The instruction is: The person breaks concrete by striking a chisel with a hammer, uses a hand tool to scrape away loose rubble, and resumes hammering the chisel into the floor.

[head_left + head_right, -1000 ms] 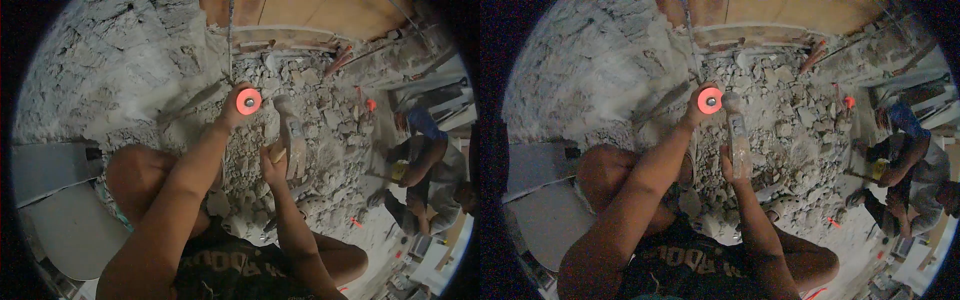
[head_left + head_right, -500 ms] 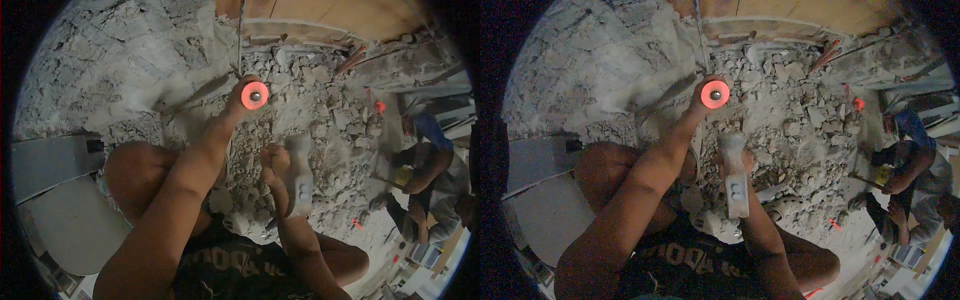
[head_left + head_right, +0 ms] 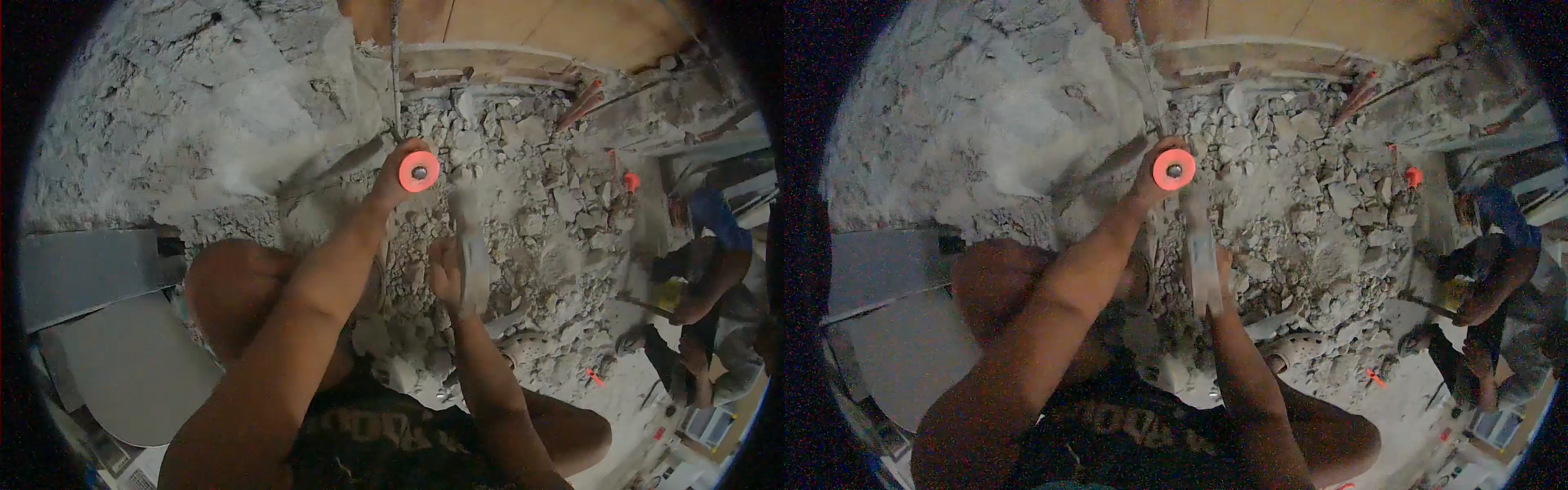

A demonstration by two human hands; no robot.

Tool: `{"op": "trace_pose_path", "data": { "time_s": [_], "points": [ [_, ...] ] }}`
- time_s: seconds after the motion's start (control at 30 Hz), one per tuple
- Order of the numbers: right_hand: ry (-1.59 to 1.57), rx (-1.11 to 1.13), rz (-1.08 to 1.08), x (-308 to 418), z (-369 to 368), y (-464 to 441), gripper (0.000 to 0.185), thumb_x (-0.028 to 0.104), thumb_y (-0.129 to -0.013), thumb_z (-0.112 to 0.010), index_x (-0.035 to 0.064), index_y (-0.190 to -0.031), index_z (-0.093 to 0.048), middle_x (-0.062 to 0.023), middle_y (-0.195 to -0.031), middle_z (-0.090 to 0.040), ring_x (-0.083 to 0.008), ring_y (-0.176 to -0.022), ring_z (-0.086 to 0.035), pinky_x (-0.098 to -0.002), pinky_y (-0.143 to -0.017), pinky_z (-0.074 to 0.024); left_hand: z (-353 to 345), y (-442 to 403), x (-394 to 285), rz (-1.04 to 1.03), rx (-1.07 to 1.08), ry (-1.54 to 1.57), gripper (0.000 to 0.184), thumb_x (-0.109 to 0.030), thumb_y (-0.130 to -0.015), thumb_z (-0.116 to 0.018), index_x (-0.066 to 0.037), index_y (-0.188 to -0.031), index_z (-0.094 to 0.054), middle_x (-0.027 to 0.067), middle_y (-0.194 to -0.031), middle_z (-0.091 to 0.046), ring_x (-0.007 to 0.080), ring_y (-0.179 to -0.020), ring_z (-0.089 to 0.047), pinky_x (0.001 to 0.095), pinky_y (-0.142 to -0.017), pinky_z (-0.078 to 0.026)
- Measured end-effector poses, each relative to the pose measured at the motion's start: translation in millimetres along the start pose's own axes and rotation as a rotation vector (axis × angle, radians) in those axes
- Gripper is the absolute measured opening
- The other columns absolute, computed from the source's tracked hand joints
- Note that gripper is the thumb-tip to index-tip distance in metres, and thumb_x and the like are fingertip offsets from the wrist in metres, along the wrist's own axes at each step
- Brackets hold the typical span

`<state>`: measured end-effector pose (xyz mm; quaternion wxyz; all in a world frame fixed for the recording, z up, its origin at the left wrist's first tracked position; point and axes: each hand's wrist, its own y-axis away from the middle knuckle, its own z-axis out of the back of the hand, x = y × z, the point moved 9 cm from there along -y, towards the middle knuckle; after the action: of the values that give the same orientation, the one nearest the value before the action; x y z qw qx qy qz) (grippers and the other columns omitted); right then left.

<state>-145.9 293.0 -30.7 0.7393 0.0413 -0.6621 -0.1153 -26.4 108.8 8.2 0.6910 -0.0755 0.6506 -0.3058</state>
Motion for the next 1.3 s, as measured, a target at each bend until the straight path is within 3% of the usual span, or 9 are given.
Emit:
{"op": "trace_pose_path", "data": {
  "time_s": [0.13, 0.23, 0.3, 0.43, 0.5, 0.83, 1.13, 1.23, 1.3],
  "points": [
    [0.046, -0.04, 0.473, 8, -1, 2, 0.01, 0.007, -0.09, -0.055, -0.0019, -0.086, -0.055, -0.0096, -0.08, -0.053, -0.0183, -0.071, -0.05, -0.034, -0.059, -0.0403, -10, -11, -13, 0.029, -0.113, 0.118, 0.046, -0.002, -0.065, -0.078, -0.009, -0.104, -0.055, 0.0038, -0.101, -0.057, 0.0148, -0.094, -0.056, 0.0303, -0.079, -0.047],
    [0.017, -0.071, 0.373, 6, -2, 3, 0.012, 0.009, -0.09, -0.057, -0.0005, -0.084, -0.055, -0.0083, -0.073, -0.052, -0.0187, -0.065, -0.047, -0.0336, -0.057, -0.0379, -4, -8, -30, -0.02, -0.137, -0.062, 0.048, -0.002, -0.064, -0.078, -0.009, -0.105, -0.054, 0.0034, -0.1, -0.057, 0.0146, -0.093, -0.056, 0.0299, -0.08, -0.046],
    [-0.708, -0.104, -0.076, -21, -1, 3, 0.014, 0.012, -0.091, -0.057, 0.0006, -0.084, -0.055, -0.005, -0.071, -0.053, -0.0164, -0.063, -0.048, -0.0315, -0.058, -0.0388, -3, -8, -31, 0.038, -0.145, -0.015, 0.048, -0.002, -0.064, -0.078, -0.009, -0.105, -0.054, 0.0037, -0.099, -0.056, 0.0145, -0.092, -0.056, 0.0298, -0.079, -0.046],
    [-0.352, -0.032, 0.047, -10, 12, 10, 0.015, 0.014, -0.092, -0.058, 0.0012, -0.085, -0.056, -0.0046, -0.074, -0.055, -0.0152, -0.066, -0.049, -0.0325, -0.06, -0.0403, -16, -8, -30, 0.061, -0.06, -0.011, 0.041, 0.001, -0.064, -0.075, -0.006, -0.101, -0.056, 0.004, -0.095, -0.057, 0.0154, -0.089, -0.057, 0.0302, -0.078, -0.046],
    [0.298, -0.133, 0.339, 22, 13, 15, 0.015, 0.012, -0.091, -0.057, 0.0014, -0.081, -0.054, -0.0046, -0.071, -0.052, -0.0149, -0.066, -0.048, -0.0323, -0.059, -0.0397, -17, -15, -20, 0.129, -0.063, 0.095, 0.046, -0.004, -0.064, -0.079, -0.008, -0.103, -0.054, 0.0045, -0.098, -0.056, 0.0161, -0.091, -0.056, 0.0305, -0.081, -0.046],
    [0.278, -0.226, 0.428, 58, 20, 21, 0.01, 0.006, -0.089, -0.057, 0.0027, -0.082, -0.052, -0.0048, -0.074, -0.05, -0.0154, -0.066, -0.047, -0.0304, -0.061, -0.04, -26, -4, -72, -0.183, -0.023, -0.316, 0.041, -0.007, -0.061, -0.076, -0.007, -0.096, -0.055, 0.0087, -0.097, -0.053, 0.0303, -0.095, -0.051, 0.0389, -0.085, -0.041],
    [0.339, -0.147, 0.302, 15, 15, 18, 0.009, 0.007, -0.09, -0.057, 0.0019, -0.084, -0.051, -0.0048, -0.076, -0.051, -0.0144, -0.068, -0.048, -0.0304, -0.063, -0.0412, -19, -20, -24, -0.152, 0.017, -0.393, 0.042, -0.008, -0.059, -0.078, -0.007, -0.095, -0.057, 0.0088, -0.1, -0.054, 0.0284, -0.097, -0.051, 0.038, -0.084, -0.042],
    [0.489, -0.203, 0.543, 12, 10, 24, 0.011, 0.009, -0.091, -0.056, 0.0017, -0.084, -0.051, -0.0051, -0.075, -0.05, -0.015, -0.069, -0.048, -0.0314, -0.062, -0.041, -14, -27, -32, -0.203, -0.018, -0.344, 0.048, -0.005, -0.062, -0.079, -0.008, -0.103, -0.054, 0.0075, -0.101, -0.055, 0.0242, -0.098, -0.053, 0.0345, -0.084, -0.044],
    [0.143, -0.159, 0.275, -12, 16, 16, 0.013, 0.009, -0.091, -0.055, 0.0017, -0.082, -0.05, -0.0048, -0.075, -0.05, -0.0157, -0.068, -0.048, -0.032, -0.062, -0.0405, -13, -26, -24, -0.075, 0.037, -0.313, 0.051, -0.006, -0.062, -0.08, -0.009, -0.106, -0.053, 0.0061, -0.102, -0.056, 0.0237, -0.1, -0.053, 0.0349, -0.086, -0.043]
  ]
}}
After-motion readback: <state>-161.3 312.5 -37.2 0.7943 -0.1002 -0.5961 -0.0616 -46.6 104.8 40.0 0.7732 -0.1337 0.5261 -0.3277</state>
